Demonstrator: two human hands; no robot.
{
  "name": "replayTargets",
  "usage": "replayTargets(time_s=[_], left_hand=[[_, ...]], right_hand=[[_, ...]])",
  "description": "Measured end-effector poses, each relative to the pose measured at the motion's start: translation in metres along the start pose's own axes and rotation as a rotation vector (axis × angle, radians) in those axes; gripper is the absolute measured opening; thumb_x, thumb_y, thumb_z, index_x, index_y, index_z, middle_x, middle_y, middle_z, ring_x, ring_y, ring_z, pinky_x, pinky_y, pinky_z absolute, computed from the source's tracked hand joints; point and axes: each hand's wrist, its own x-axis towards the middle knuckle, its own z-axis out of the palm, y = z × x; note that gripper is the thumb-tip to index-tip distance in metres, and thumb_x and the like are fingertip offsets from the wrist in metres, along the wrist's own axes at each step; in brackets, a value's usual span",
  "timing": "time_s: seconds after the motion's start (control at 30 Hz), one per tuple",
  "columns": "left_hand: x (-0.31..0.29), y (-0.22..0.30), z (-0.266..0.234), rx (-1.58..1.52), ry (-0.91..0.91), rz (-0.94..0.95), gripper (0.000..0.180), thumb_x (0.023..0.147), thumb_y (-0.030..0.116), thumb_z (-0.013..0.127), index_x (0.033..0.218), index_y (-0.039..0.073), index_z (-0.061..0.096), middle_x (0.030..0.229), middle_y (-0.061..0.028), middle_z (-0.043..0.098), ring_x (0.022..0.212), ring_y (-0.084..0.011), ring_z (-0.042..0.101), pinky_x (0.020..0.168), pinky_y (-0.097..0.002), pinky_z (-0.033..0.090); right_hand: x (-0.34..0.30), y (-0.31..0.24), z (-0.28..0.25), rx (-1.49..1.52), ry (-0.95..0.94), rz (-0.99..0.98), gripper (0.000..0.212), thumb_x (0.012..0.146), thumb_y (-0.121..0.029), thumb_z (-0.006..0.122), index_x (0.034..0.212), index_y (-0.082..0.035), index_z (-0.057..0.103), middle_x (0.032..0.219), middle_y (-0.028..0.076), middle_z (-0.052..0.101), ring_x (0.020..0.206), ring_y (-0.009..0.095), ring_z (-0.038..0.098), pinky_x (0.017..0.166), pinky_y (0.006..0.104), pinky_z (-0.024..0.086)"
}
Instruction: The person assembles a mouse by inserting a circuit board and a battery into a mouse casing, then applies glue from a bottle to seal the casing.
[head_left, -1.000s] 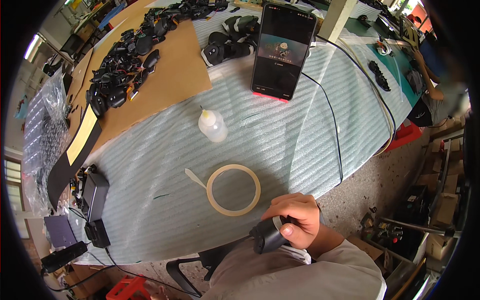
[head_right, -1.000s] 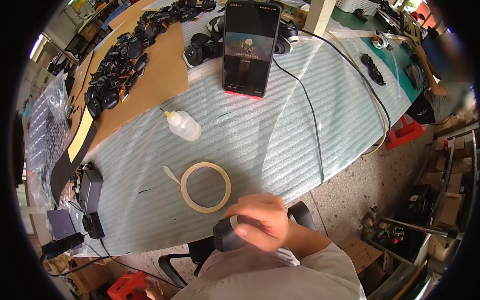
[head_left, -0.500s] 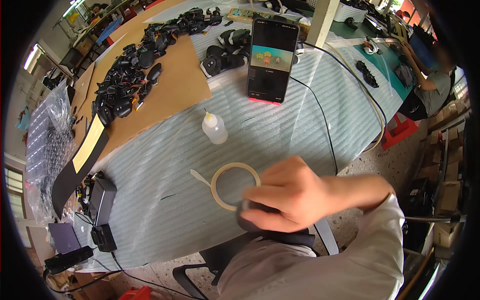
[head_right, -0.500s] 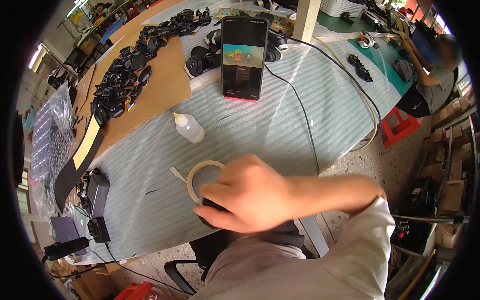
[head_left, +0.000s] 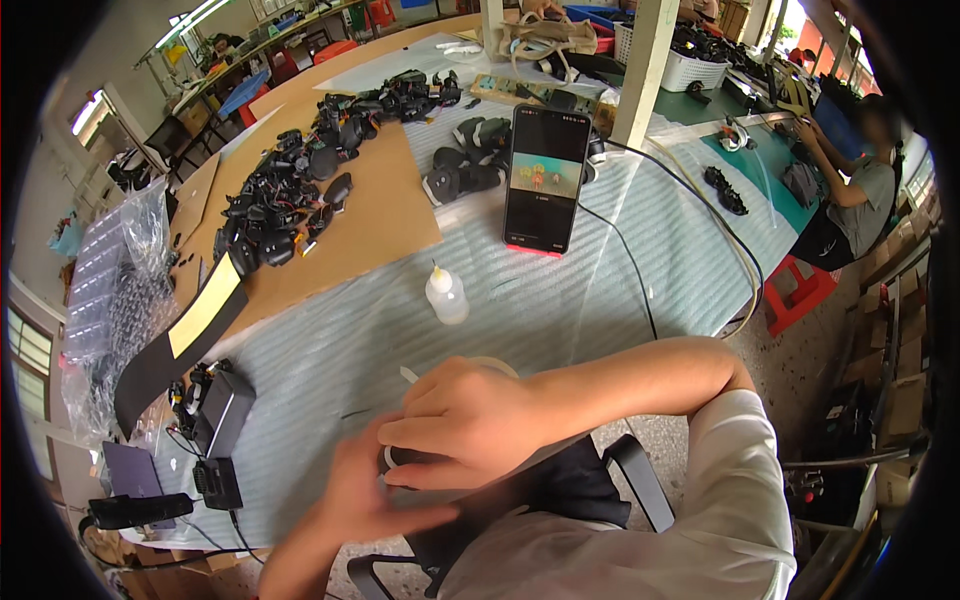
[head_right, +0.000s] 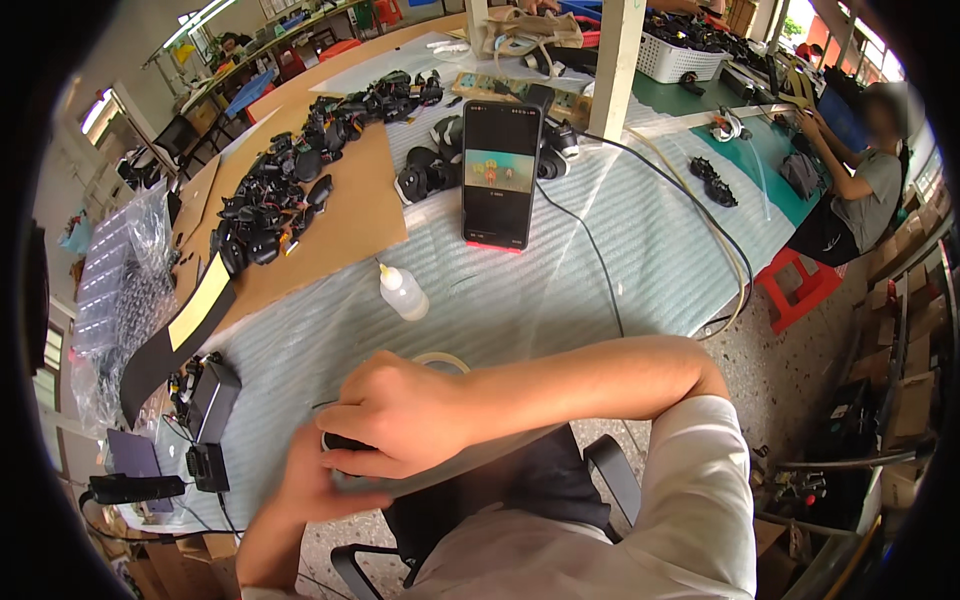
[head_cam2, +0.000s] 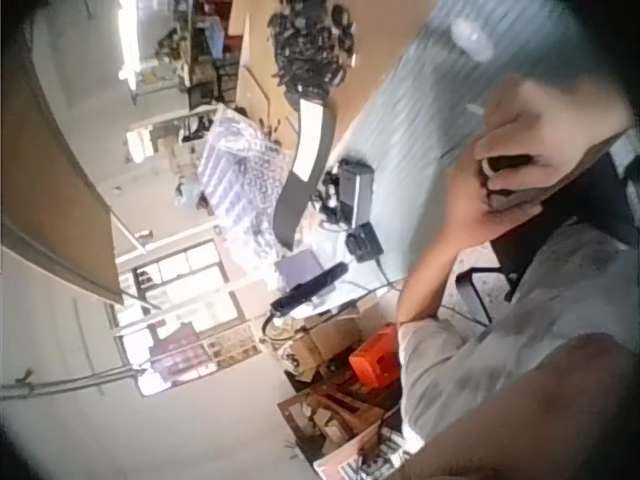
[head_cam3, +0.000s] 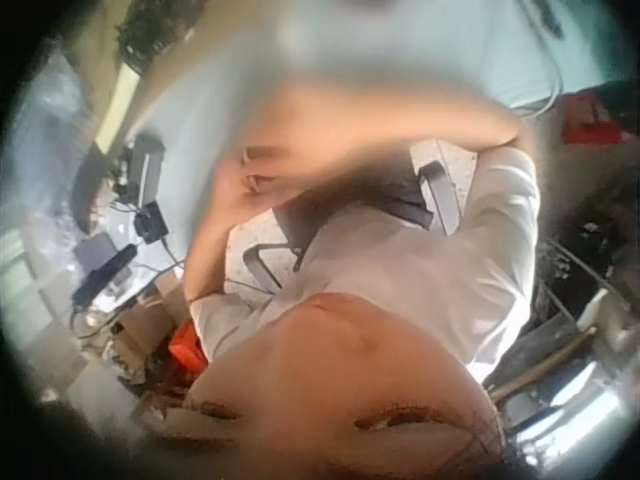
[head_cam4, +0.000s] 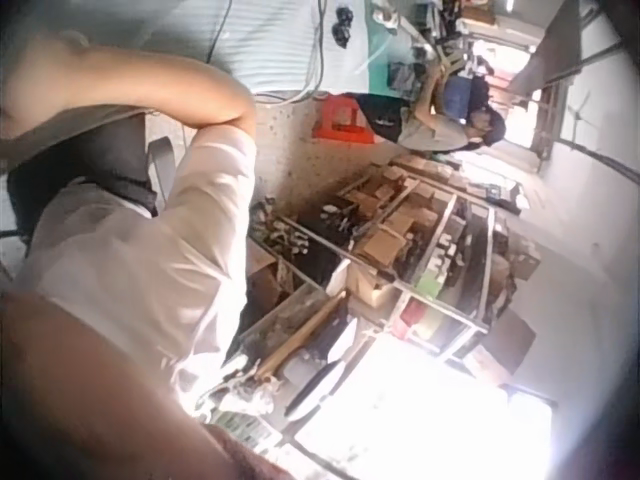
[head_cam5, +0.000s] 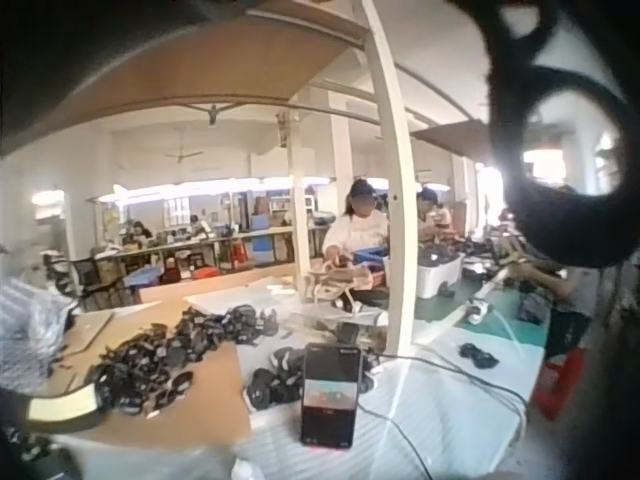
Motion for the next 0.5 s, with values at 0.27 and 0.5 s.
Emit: replayTargets(time_s=[0.27, 0.5], left_hand=[[0.015, -0.015, 0.032, -0.178, 0.275, -0.070, 0.042, 0.066, 0.015, 0.089, 0.094, -0.003, 0.064, 0.080, -0.0085, 0.067, 0.071, -0.0154, 0.065, 0.064, -0.0282, 0.051], [0.008, -0.011, 0.040, 0.164, 0.385, 0.013, 0.052, 0.064, 0.016, 0.085, 0.104, 0.001, 0.056, 0.080, -0.0102, 0.064, 0.061, -0.0235, 0.065, 0.055, -0.0316, 0.050]], right_hand=[[-0.009, 0.003, -0.008, -0.107, 0.003, 0.358, 0.035, 0.079, -0.034, 0.078, 0.075, -0.005, 0.059, 0.054, 0.005, 0.048, 0.045, 0.024, 0.049, 0.042, 0.0380, 0.037], [-0.017, -0.004, 0.006, -0.181, 0.066, 0.324, 0.038, 0.075, -0.036, 0.077, 0.061, -0.008, 0.055, 0.050, 0.002, 0.040, 0.043, 0.020, 0.045, 0.039, 0.0353, 0.033]])
